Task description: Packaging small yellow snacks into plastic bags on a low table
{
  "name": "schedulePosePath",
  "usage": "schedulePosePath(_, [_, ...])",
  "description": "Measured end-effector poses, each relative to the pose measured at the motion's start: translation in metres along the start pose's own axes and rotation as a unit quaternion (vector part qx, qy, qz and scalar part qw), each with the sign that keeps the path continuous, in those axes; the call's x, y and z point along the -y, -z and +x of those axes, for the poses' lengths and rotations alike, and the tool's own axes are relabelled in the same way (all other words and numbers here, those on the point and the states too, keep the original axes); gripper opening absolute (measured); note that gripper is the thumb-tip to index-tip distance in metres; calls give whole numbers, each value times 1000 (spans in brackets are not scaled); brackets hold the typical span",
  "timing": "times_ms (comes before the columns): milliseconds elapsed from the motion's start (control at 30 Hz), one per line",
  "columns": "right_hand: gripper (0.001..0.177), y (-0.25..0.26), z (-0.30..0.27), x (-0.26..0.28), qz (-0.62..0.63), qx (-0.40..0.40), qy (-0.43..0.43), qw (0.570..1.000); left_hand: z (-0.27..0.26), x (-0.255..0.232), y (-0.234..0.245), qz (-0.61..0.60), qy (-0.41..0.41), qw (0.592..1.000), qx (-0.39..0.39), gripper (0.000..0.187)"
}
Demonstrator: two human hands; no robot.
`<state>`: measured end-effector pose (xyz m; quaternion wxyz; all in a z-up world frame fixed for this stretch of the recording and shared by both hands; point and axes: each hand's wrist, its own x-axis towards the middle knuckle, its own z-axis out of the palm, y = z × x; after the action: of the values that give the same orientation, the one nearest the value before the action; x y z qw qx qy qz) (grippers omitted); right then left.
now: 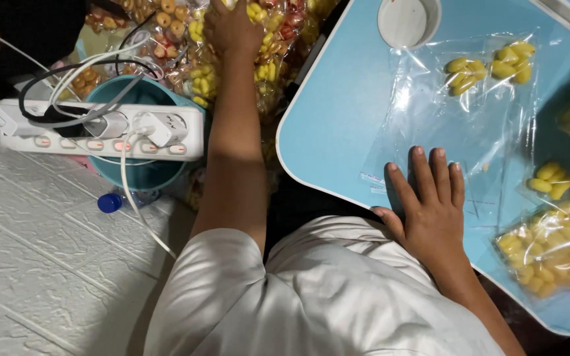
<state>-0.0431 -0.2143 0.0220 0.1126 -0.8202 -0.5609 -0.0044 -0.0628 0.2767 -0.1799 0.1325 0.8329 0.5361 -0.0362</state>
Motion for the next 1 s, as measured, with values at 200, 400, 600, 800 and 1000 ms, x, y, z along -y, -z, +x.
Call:
schedulePosePath(200, [71,0,-2,1,3,-7,-7,1000,-24,-2,28,-59,22,997,47,56])
schedulePosePath(400, [71,0,-4,-1,0,4,-11,1000,-106,-28,98,-334,-123,918,-173,14])
schedulePosePath(600, [70,1,-4,-2,5,0,-6,1000,-197,-55,194,-380,-518,755,133,99])
schedulePosePath(800, [68,2,-5,-1,17,0,-3,1000,-126,-30,88,-673,-256,689,-81,47])
schedulePosePath(1000, [69,0,-6,-1,24,0,-2,1000,-129,33,-34,-121,-230,958,-121,38])
